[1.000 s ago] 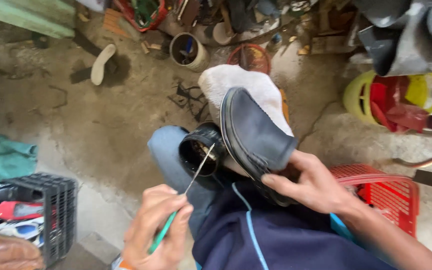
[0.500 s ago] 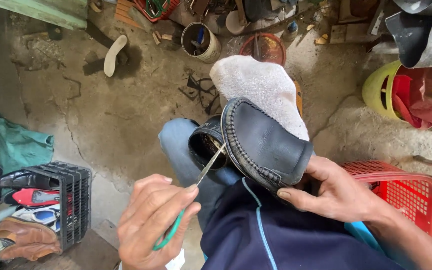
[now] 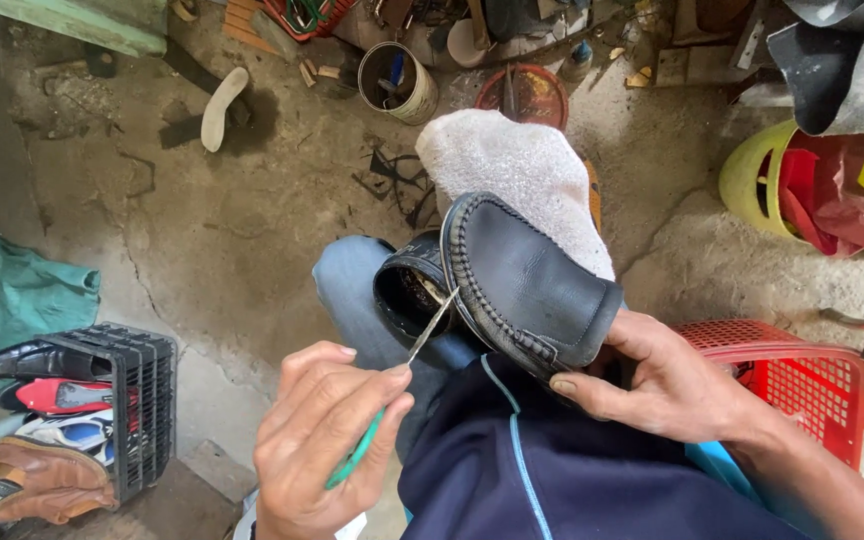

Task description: The person brushes a black loafer with a brush, then applies a dark substance from a container onto the shoe's sole and stitching using a small brush. The person is seated in a cluttered workshop environment.

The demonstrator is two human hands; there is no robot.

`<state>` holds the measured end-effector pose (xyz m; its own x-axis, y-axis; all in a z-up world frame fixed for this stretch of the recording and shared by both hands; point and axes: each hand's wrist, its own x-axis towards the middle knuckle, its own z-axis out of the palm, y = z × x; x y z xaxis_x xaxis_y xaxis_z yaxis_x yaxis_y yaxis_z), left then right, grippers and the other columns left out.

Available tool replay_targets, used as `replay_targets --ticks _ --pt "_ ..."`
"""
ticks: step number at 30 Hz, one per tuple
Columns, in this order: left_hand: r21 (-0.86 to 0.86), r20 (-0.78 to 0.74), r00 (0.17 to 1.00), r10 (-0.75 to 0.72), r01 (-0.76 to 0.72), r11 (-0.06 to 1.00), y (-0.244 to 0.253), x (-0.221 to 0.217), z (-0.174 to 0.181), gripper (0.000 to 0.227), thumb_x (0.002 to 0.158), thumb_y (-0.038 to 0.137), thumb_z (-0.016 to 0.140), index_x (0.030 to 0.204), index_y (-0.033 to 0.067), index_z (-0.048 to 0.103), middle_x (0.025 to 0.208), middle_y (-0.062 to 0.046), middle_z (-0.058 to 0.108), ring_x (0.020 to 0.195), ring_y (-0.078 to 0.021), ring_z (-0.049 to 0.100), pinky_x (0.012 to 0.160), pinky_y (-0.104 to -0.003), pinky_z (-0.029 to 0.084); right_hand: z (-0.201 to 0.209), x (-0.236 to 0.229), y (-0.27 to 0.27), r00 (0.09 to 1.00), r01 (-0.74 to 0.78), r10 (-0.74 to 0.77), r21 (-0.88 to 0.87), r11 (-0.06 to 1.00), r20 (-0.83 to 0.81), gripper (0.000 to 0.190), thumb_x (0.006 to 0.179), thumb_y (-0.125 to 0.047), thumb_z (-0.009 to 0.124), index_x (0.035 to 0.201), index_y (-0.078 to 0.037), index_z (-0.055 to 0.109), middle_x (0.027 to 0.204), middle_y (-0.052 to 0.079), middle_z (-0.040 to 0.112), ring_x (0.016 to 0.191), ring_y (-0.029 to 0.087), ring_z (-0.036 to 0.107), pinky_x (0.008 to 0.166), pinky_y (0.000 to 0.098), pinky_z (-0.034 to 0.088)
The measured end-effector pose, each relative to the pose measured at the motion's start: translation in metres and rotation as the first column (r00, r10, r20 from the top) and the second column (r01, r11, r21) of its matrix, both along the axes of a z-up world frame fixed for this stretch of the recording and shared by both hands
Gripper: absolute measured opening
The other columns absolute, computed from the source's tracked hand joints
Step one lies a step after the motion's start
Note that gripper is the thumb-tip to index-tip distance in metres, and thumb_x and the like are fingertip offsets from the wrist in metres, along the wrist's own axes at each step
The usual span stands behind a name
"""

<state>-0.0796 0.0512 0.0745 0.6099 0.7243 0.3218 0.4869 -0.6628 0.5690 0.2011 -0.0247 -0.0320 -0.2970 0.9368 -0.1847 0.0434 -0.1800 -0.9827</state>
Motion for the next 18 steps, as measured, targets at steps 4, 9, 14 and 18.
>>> replay_targets --ticks 4,9,14,18 --pt "0.034 0.014 1.000 0.015 -0.015 0.999 -0.004 0.004 -0.005 0.011 0.092 0.003 0.068 0.102 0.0005 0.067 0.092 -0.010 0.076 0.068 -0.0174 0.068 0.082 -0.042 0.056 0.000 0.000 -0.001 1.000 0.026 -0.026 -0.028 0.999 0.005 0.017 0.090 -0.023 0.076 0.096 -0.009 0.069 0.088 -0.005 0.065 0.082 0.009 0.055 0.077 0.0265 0.051" --pt "0.021 0.035 0.999 0.038 -0.039 0.999 -0.009 0.010 -0.008 0.011 0.093 0.003 0.068 0.104 0.0009 0.067 0.090 -0.009 0.075 0.066 -0.0172 0.067 0.082 -0.042 0.056 -0.001 -0.003 -0.001 0.993 0.064 -0.074 -0.110 0.992 -0.090 0.022 0.090 -0.017 0.076 0.107 -0.005 0.072 0.095 -0.002 0.068 0.086 0.008 0.058 0.077 0.0253 0.054" --pt "0.034 0.082 0.994 0.072 -0.075 0.997 -0.009 0.014 -0.008 0.009 0.093 0.002 0.066 0.102 0.0013 0.066 0.088 -0.009 0.075 0.065 -0.0159 0.065 0.081 -0.041 0.057 0.001 -0.006 -0.004 0.974 0.070 -0.116 -0.230 0.971 -0.196 0.018 0.090 -0.012 0.077 0.105 -0.004 0.071 0.080 -0.001 0.063 0.064 0.008 0.053 0.053 0.0241 0.051" --pt "0.059 0.064 0.997 0.050 -0.054 0.997 -0.006 0.016 -0.006 0.010 0.091 -0.001 0.067 0.101 -0.0004 0.065 0.088 -0.010 0.074 0.065 -0.0172 0.064 0.081 -0.042 0.057 0.004 -0.007 -0.003 0.976 0.102 -0.141 -0.226 0.969 -0.165 0.024 0.089 -0.014 0.077 0.110 -0.003 0.072 0.087 0.000 0.067 0.071 0.008 0.056 0.059 0.0250 0.052"
